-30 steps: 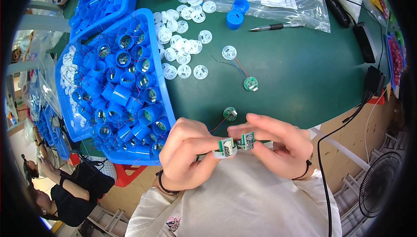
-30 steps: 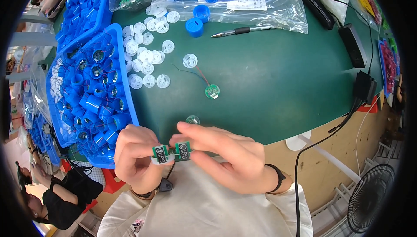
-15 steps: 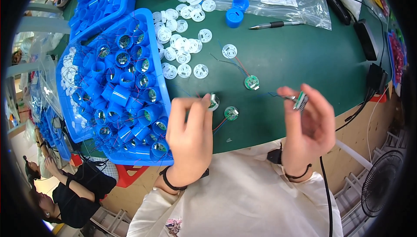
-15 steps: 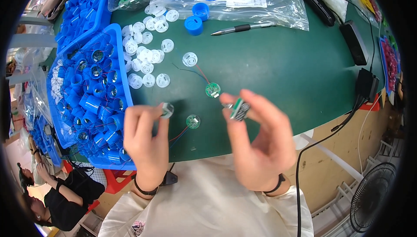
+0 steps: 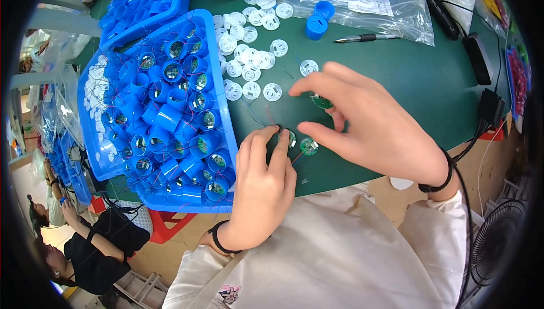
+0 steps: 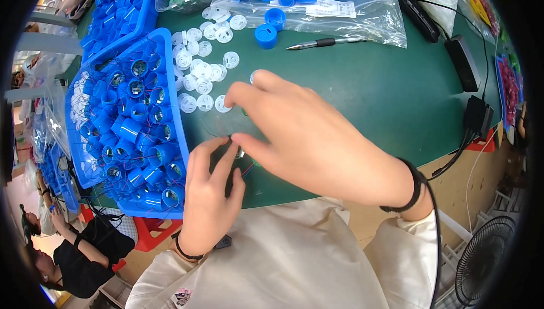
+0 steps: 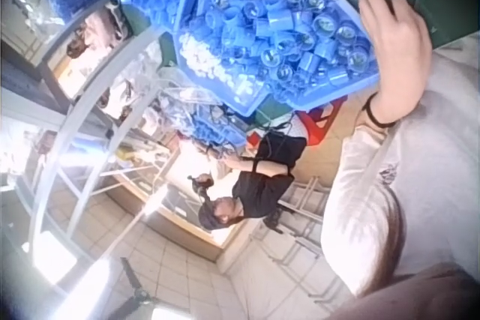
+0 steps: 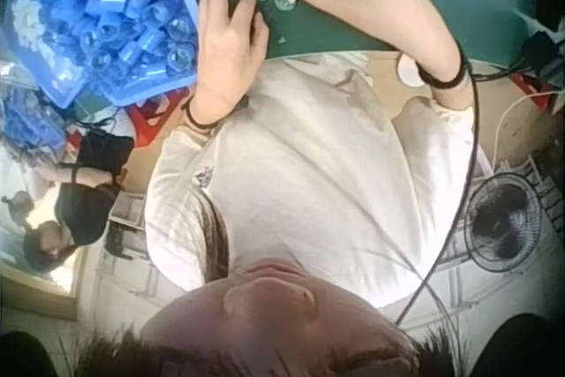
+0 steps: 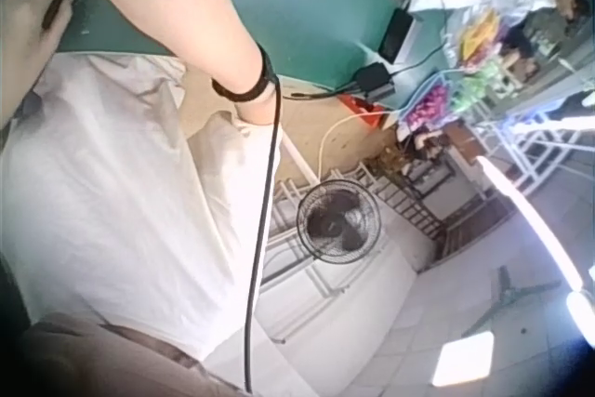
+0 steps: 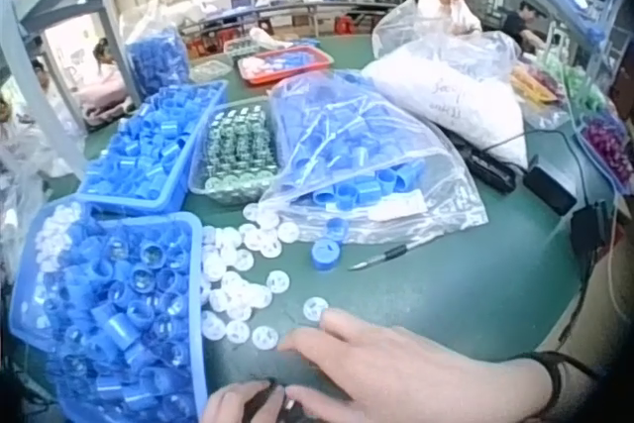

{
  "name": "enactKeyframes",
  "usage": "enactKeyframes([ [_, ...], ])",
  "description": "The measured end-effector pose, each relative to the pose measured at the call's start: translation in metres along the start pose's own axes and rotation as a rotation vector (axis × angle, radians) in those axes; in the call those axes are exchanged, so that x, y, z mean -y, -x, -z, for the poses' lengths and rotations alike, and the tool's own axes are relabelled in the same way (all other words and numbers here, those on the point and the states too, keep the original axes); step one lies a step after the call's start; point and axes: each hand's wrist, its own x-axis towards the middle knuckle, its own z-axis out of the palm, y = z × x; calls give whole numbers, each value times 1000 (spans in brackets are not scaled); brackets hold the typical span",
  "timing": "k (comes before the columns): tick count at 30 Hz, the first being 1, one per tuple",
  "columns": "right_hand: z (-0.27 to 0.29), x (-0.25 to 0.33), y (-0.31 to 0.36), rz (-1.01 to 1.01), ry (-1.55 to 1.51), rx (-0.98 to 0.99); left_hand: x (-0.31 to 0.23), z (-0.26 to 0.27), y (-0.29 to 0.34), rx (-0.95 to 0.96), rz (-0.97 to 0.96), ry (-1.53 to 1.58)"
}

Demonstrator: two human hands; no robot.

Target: Assembling small electronic components into blue plastic housings.

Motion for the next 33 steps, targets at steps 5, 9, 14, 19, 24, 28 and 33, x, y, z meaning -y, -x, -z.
enactKeyframes([
  [5,-24,-11,-30,105,361,74,0,4,3,7,4,28],
  [9,-41,-22,-43,141,443,102,1,6,1,-68,-5,90],
  [14,-35,-16,-36,171,409,53,6,6,-4,-157,22,171],
  [19,-9,21,-10,34,98,147,6,11,-11,-266,-43,224],
  [24,-12,26,18,40,-228,102,8,11,-8,-291,-241,329],
  [28,8,36,32,-114,-450,230,3,20,-8,-308,-219,437],
  [33,6,34,47,-259,-821,146,6,26,-4,-229,-208,672],
])
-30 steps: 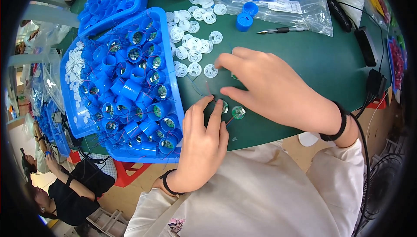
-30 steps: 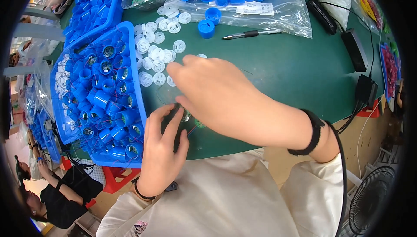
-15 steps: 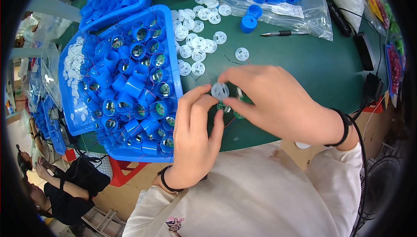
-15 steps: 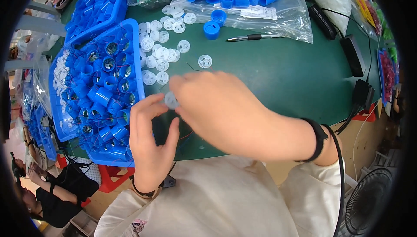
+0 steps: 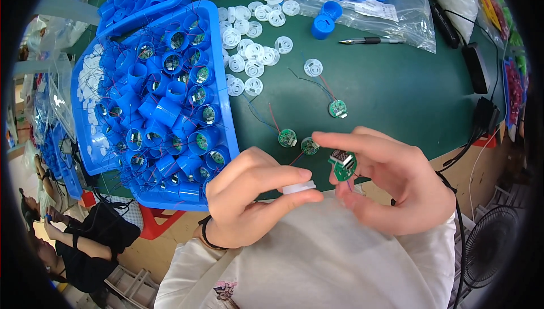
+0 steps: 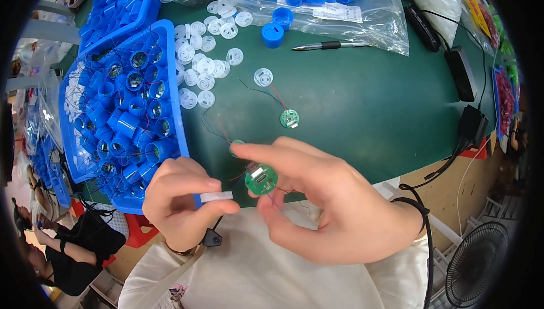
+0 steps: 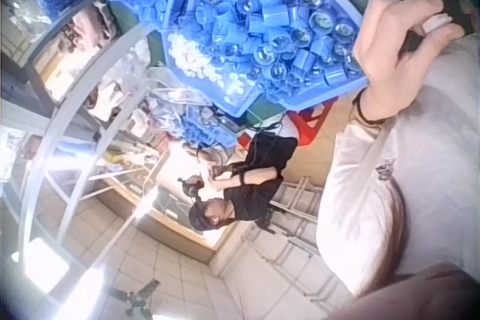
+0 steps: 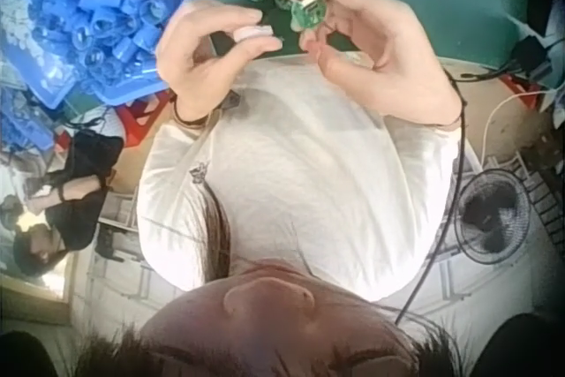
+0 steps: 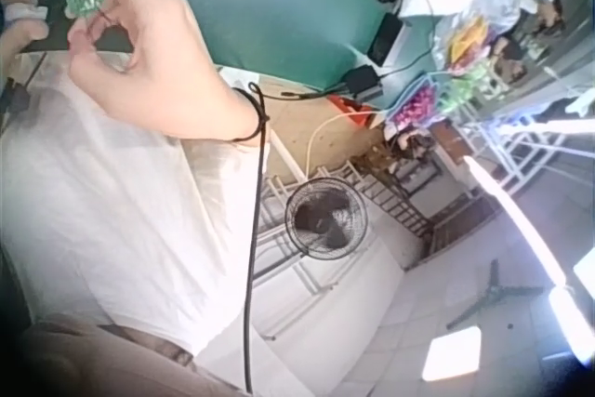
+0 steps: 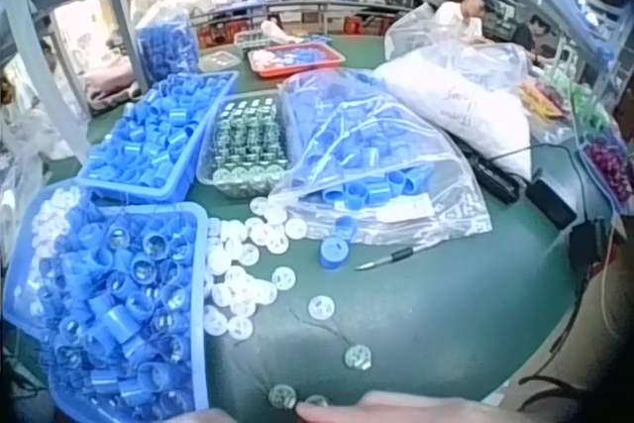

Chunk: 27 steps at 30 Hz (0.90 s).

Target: Assembling small electronic components into blue plastic housings.

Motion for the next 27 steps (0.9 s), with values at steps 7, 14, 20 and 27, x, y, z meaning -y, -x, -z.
enactKeyframes([
  [7,6,-1,1,143,247,-12,3,1,-8,85,-53,141],
  [14,-13,-27,-7,476,315,-386,-4,-8,-2,-108,143,268],
  [20,-12,-34,-9,651,497,-301,2,-3,4,-15,-63,271],
  [27,-13,-40,-4,693,446,-335,2,-5,3,6,-78,294],
])
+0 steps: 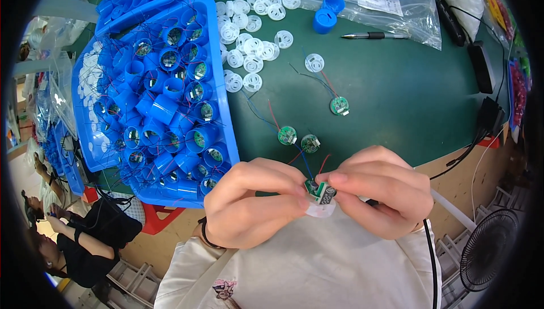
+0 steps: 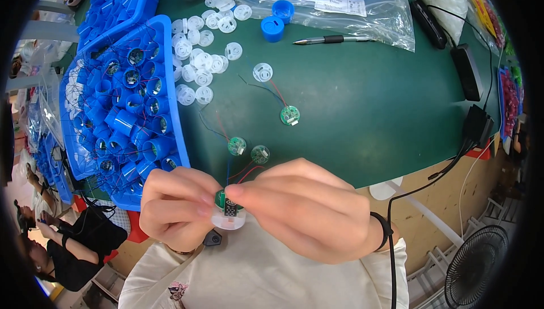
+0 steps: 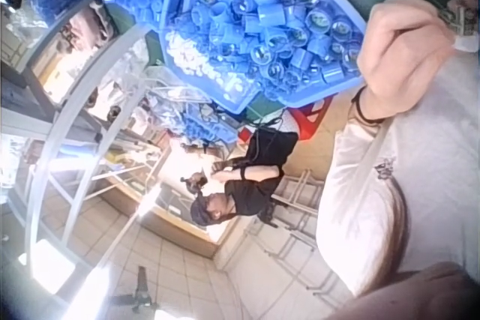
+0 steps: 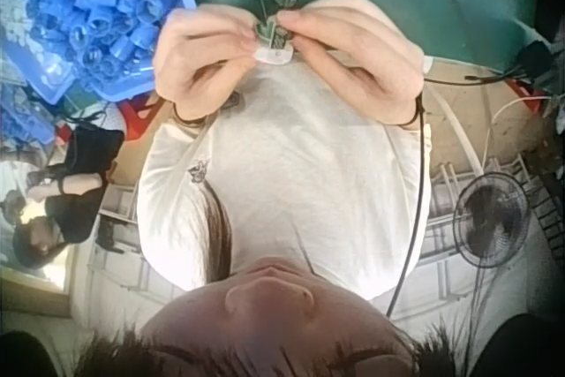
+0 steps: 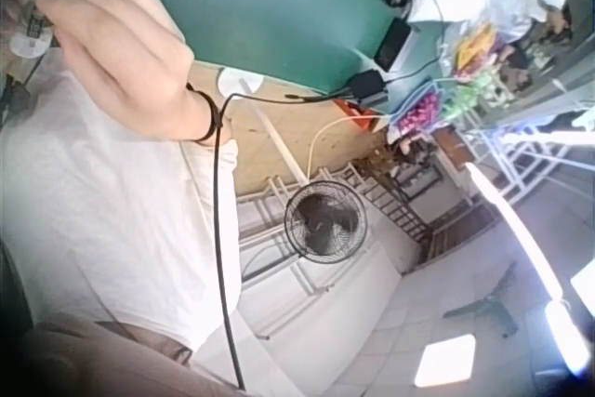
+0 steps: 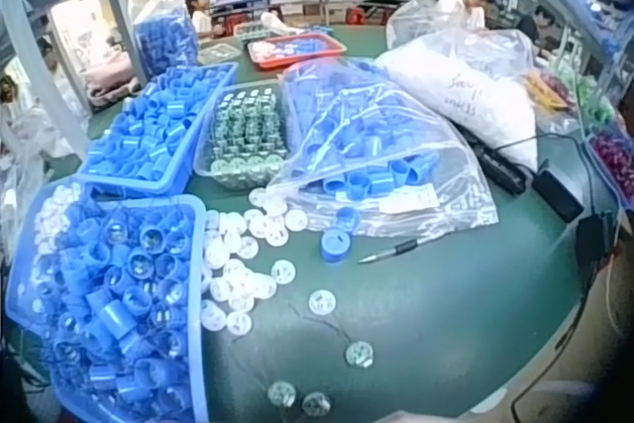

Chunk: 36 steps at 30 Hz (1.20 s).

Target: Assembling small electronic components into blue plastic housings.

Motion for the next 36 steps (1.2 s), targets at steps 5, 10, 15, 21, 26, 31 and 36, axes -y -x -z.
enactKeyframes([
  [5,2,3,2,-10,0,8,0,-1,2,2,-8,6],
  [10,3,2,3,8,10,2,2,0,2,31,-42,-11],
  [15,4,5,3,-38,30,-21,4,1,2,39,-62,-10],
  [21,6,5,3,11,35,25,5,1,1,43,-60,-13],
  [26,5,6,4,12,89,-9,5,-1,2,67,-38,-31],
  [31,8,9,3,-2,133,2,10,-2,3,65,-109,-66],
  [36,8,1,2,32,16,-1,13,-5,2,38,-103,-40],
])
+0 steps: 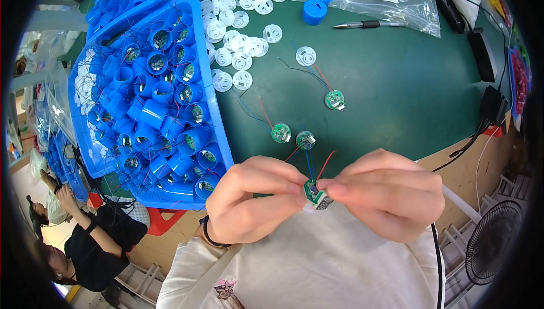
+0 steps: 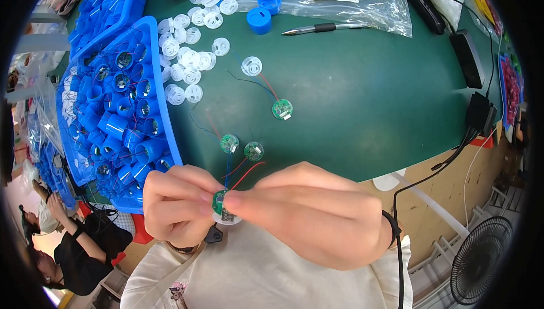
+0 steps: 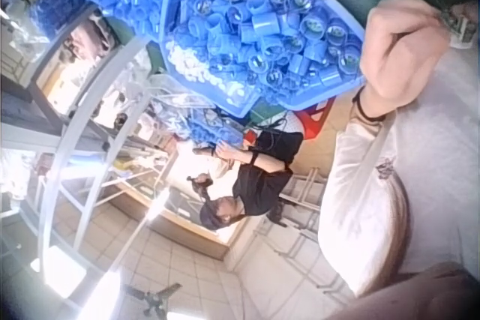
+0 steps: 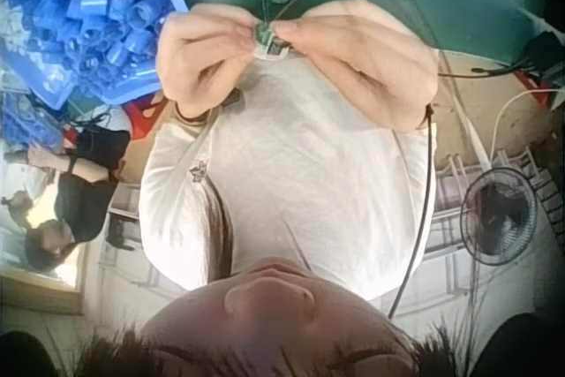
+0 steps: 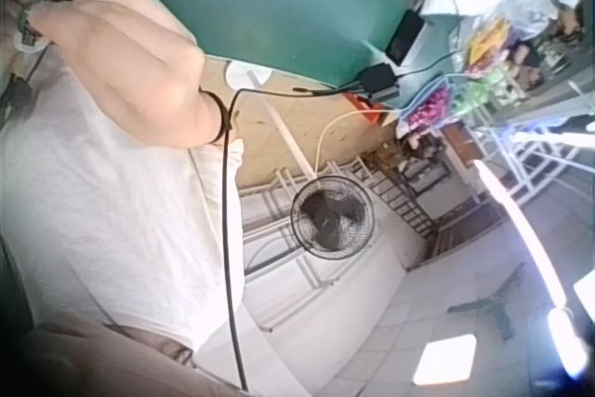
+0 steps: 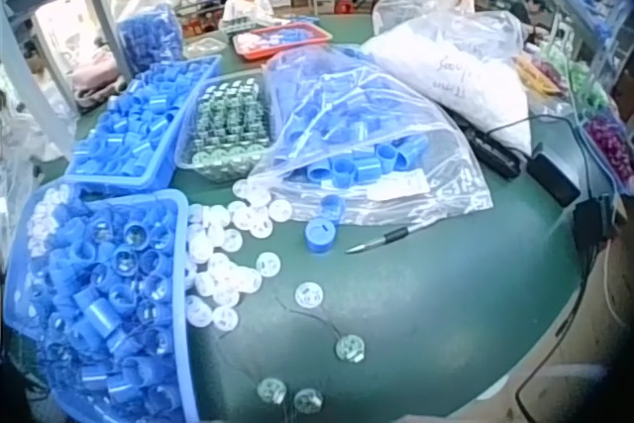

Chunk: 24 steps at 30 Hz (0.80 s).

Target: Assembling small electronic components into blue plastic housings.

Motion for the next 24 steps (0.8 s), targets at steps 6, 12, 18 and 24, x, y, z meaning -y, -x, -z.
enactKeyframes([
  [6,4,0,-3,-140,-107,78,0,0,-1,-13,59,-15],
  [12,-2,-5,-3,-160,-210,50,-5,-3,-6,-81,175,-63],
  [18,-1,-13,-1,-192,-268,57,-3,9,-11,63,241,10],
  [24,-4,-11,0,-115,-118,12,-2,12,-12,127,178,-25],
])
